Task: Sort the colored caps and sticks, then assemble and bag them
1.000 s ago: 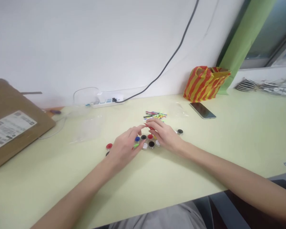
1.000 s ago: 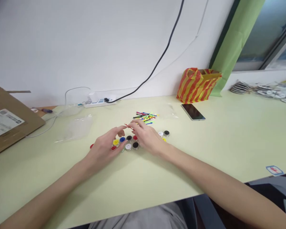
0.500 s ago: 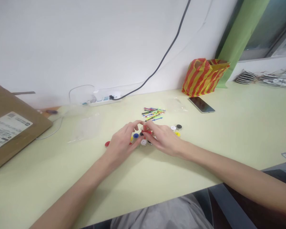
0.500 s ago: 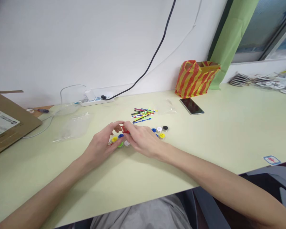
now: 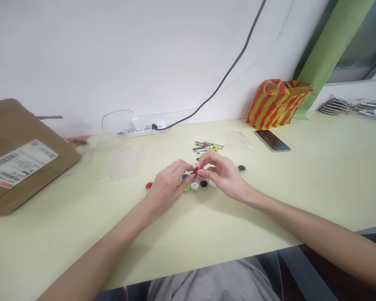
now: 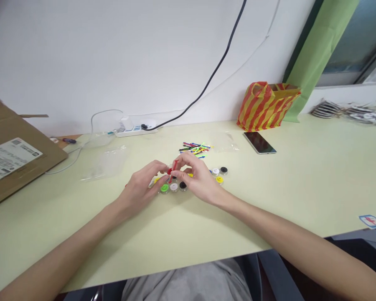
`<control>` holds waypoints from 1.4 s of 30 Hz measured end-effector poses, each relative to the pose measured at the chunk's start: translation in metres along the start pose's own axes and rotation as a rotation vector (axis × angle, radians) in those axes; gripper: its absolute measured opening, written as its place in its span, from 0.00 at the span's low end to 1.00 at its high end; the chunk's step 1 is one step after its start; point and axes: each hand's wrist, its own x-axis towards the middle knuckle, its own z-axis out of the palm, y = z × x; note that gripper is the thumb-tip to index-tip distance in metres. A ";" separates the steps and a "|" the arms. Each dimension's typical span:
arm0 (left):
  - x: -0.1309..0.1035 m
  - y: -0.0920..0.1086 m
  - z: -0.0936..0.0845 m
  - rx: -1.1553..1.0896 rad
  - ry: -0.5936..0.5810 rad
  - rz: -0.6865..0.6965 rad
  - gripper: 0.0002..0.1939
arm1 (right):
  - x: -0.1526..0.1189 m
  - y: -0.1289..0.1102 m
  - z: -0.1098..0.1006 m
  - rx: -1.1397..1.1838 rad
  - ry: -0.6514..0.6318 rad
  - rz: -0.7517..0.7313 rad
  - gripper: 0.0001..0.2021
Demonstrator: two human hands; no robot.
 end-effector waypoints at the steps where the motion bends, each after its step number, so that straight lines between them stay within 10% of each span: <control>1: 0.000 0.000 0.000 -0.034 -0.004 -0.013 0.08 | 0.000 0.000 0.001 0.037 -0.005 0.013 0.10; 17: -0.002 0.007 0.005 -0.125 0.098 -0.106 0.02 | -0.003 -0.005 0.008 0.013 0.000 0.042 0.08; 31: -0.003 0.015 0.016 0.072 0.195 0.052 0.06 | -0.008 -0.004 0.004 -0.541 -0.130 -0.299 0.10; 42: -0.002 0.001 0.008 -0.003 0.051 0.096 0.18 | -0.007 0.002 0.000 -0.469 -0.080 -0.341 0.09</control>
